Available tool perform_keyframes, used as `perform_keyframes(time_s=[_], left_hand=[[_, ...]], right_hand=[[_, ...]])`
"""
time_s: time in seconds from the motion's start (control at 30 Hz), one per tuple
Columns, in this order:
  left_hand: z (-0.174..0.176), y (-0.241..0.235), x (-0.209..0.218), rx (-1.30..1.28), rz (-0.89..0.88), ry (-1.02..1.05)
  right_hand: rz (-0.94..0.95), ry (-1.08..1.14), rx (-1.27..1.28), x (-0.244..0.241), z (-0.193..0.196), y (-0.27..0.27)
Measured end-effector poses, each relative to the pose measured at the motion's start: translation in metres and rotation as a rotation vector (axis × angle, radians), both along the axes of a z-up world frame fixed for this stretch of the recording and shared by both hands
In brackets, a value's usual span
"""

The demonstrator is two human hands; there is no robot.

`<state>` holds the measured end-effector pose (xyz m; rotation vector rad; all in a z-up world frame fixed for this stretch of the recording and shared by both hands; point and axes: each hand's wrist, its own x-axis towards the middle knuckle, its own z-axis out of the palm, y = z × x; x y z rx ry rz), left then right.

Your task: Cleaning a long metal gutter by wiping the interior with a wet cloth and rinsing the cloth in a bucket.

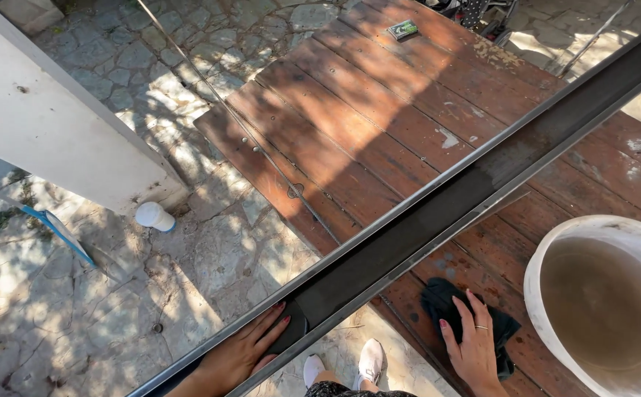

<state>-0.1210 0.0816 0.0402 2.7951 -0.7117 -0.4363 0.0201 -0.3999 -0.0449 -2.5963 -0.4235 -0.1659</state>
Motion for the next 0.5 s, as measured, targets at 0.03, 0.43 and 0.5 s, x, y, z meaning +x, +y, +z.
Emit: perform_keyframes(time_s=[0.03, 0.43, 0.5], left_hand=[[-0.003, -0.006, 0.008, -0.005, -0.008, 0.003], [-0.069, -0.154, 0.196, -0.259, -0.081, -0.231], [-0.062, -0.130, 0.170, -0.269, -0.129, -0.304]], right_hand=[[-0.008, 0.003, -0.005, -0.007, -0.002, 0.002], [-0.069, -0.127, -0.120, -0.012, -0.003, 0.017], [-0.064, -0.145, -0.128, -0.012, -0.006, 0.018]])
